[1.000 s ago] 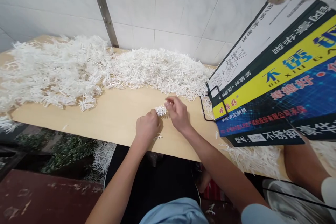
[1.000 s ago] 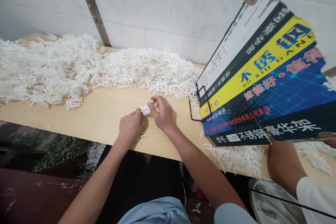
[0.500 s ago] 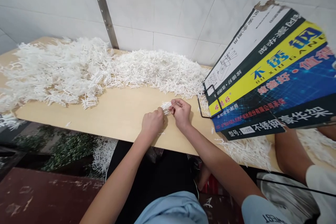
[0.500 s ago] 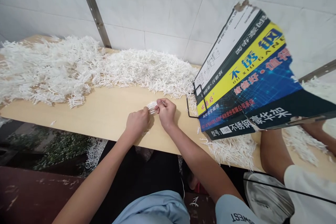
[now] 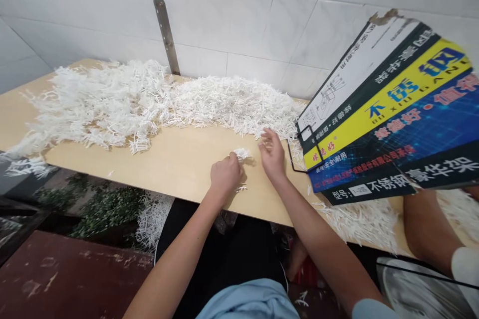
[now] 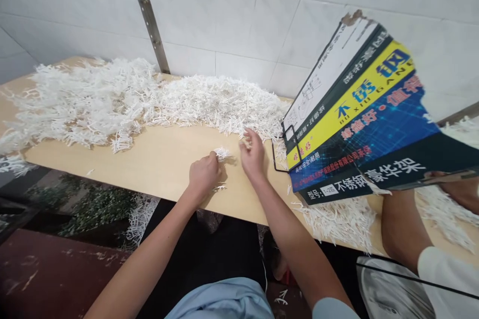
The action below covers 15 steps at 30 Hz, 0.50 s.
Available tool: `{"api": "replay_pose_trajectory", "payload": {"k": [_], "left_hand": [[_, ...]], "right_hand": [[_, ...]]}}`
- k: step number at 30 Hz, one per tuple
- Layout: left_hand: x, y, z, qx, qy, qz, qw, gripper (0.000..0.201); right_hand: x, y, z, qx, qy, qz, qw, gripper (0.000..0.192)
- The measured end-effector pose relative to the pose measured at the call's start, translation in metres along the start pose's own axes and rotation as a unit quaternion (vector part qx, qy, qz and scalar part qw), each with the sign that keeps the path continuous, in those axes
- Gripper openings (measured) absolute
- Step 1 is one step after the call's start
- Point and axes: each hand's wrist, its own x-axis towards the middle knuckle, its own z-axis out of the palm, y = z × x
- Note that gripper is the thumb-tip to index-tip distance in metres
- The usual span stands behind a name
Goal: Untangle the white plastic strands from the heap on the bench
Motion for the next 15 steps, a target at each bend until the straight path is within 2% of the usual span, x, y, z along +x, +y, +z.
{"api": "replay_pose_trajectory", "payload": {"k": [3,6,8,12,15], "left_hand": [[0.000,0.001,0.001,0.001,0.010,-0.001,1.000,0.027],[0.000,0.000,0.001,-0.022,0.029,-0.004,0.999,0.031],[-0.001,-0.005,0.000,-0.051,0.049,-0.002,0.997,0.036],[0.002,-0.017,-0.003,-0.108,0.055,0.039,0.992,0.044],[0.004,-0.021,-0.001,-0.113,0.045,0.059,0.991,0.048]], "right_hand": [[-0.011,-0.016,0.010,-0.062,-0.071,-0.085,0.992,0.035],[-0.019,-0.025,0.015,-0.052,-0.195,-0.086,0.976,0.032],[-0.021,-0.026,0.015,-0.019,-0.246,-0.077,0.966,0.030],[-0.020,-0.028,0.013,0.070,-0.235,-0.029,0.969,0.028],[-0.019,-0.026,0.016,0.073,-0.193,-0.013,0.978,0.025]]}}
